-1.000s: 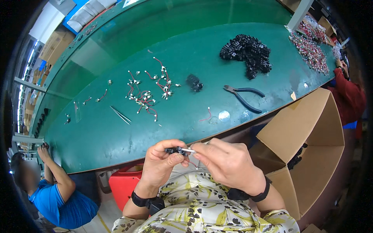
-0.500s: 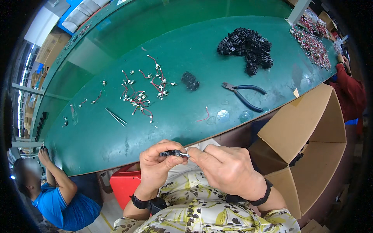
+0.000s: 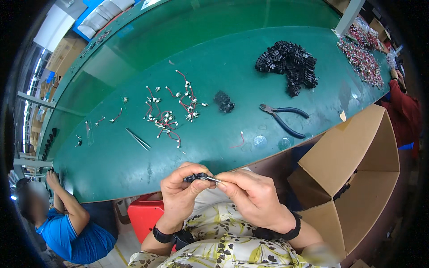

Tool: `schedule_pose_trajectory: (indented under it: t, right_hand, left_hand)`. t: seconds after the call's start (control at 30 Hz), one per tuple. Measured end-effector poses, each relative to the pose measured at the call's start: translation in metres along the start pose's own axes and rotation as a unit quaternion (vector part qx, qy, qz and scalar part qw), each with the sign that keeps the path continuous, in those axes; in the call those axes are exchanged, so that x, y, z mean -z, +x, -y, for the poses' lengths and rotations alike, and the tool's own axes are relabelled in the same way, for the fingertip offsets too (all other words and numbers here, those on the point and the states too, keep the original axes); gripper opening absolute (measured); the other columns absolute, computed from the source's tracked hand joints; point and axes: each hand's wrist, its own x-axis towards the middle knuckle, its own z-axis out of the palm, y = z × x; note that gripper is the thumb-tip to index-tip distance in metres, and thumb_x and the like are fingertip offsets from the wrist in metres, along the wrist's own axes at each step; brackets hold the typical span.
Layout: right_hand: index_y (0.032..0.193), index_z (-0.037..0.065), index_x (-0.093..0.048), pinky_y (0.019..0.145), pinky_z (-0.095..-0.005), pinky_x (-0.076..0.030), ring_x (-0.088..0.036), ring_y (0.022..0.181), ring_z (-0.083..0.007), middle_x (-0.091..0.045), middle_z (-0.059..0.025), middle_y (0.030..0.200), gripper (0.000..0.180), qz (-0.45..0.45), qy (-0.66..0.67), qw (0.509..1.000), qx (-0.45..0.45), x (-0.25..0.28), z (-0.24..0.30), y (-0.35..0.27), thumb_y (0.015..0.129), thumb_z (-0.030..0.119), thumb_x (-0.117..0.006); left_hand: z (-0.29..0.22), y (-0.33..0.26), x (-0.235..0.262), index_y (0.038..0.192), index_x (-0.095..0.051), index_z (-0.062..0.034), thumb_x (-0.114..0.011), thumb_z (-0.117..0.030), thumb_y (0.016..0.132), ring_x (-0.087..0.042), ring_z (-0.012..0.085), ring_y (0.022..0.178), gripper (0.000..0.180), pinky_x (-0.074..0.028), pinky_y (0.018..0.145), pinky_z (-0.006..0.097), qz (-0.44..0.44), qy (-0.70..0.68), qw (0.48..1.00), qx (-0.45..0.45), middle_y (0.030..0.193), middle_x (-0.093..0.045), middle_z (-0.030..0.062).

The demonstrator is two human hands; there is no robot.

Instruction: The person sits at a green workbench and assembles small electronic components by hand. They repeatedly pick up black plastic housings and red-and-white wires, inserting the wires into the housings to create finished units. The person places the completed assemblies into a cardboard box on the right side of the table.

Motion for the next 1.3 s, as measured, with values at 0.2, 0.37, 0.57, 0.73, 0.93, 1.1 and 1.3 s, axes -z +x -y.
schedule_pose_trajectory:
  t: [0.2,0.37,0.57,0.73,0.93,1.1,1.3]
  right_hand:
    - [0.1,0.0,-0.067,0.055,-0.0307,-0.048,-0.062,0.062,-0.0212,-0.065,-0.0125,0.078,0.017,0.021,-0.117,0.993,0.002,0.014,0.004,0.0,0.085,0.007,-0.069]
    - [0.099,0.003,-0.067,0.052,-0.0333,-0.049,-0.061,0.06,-0.024,-0.065,-0.0112,0.077,0.016,0.061,-0.126,0.99,0.016,0.019,0.01,0.009,0.085,0.012,-0.068]
    - [0.096,0.005,-0.067,0.051,-0.036,-0.049,-0.063,0.062,-0.0261,-0.064,-0.0094,0.076,0.014,0.085,-0.165,0.982,0.034,0.022,0.003,0.012,0.085,0.013,-0.067]
    - [0.095,0.006,-0.067,0.052,-0.0361,-0.05,-0.064,0.061,-0.0268,-0.065,-0.0093,0.076,0.011,0.077,-0.173,0.982,0.026,0.017,-0.002,0.012,0.086,0.013,-0.066]
    - [0.095,0.004,-0.067,0.053,-0.0372,-0.05,-0.064,0.062,-0.0288,-0.066,-0.0109,0.079,0.012,0.062,-0.179,0.982,0.017,0.01,-0.005,0.016,0.086,0.012,-0.066]
    - [0.097,0.001,-0.065,0.056,-0.0371,-0.05,-0.064,0.064,-0.0294,-0.066,-0.0143,0.083,0.015,0.063,-0.114,0.991,-0.02,0.012,-0.008,0.021,0.088,0.013,-0.065]
    - [0.101,0.001,-0.065,0.059,-0.036,-0.049,-0.063,0.067,-0.0285,-0.066,-0.0155,0.083,0.019,0.103,-0.077,0.99,-0.055,0.005,0.0,0.022,0.089,0.015,-0.065]
  left_hand:
    - [0.002,-0.005,-0.001,0.108,-0.064,0.0026,-0.07,0.002,0.084,-0.066,0.0195,0.085,0.025,-0.058,0.077,0.031,-0.018,-0.018,0.999,0.046,0.098,-0.062,0.012]
    - [0.001,-0.003,-0.002,0.108,-0.065,0.0013,-0.072,0.006,0.08,-0.065,0.0184,0.087,0.03,-0.058,0.078,0.03,-0.003,0.021,1.0,0.0,0.1,-0.063,0.0126]
    - [-0.006,0.0,0.001,0.101,-0.07,-0.0004,-0.076,0.004,0.077,-0.064,0.0151,0.085,0.026,-0.054,0.073,0.026,0.017,0.131,0.991,-0.034,0.098,-0.066,0.0107]
    - [-0.007,0.002,-0.003,0.1,-0.072,-0.0002,-0.077,0.002,0.077,-0.063,0.0135,0.083,0.024,-0.052,0.069,0.025,-0.003,0.188,0.981,-0.043,0.094,-0.068,0.0102]
    - [0.002,0.003,-0.004,0.105,-0.07,0.0003,-0.075,0.003,0.079,-0.062,0.0128,0.082,0.027,-0.052,0.071,0.025,-0.035,0.176,0.983,-0.031,0.096,-0.067,0.0091]
    - [0.001,0.003,-0.009,0.116,-0.063,0.0023,-0.07,0.003,0.084,-0.063,0.0131,0.083,0.033,-0.053,0.077,0.025,-0.056,0.094,0.994,-0.009,0.097,-0.066,0.0078]
    - [-0.004,-0.005,0.008,0.117,-0.057,0.0024,-0.064,0.004,0.088,-0.064,0.0134,0.078,0.03,-0.054,0.073,0.026,-0.08,-0.024,0.994,0.069,0.092,-0.065,0.009]
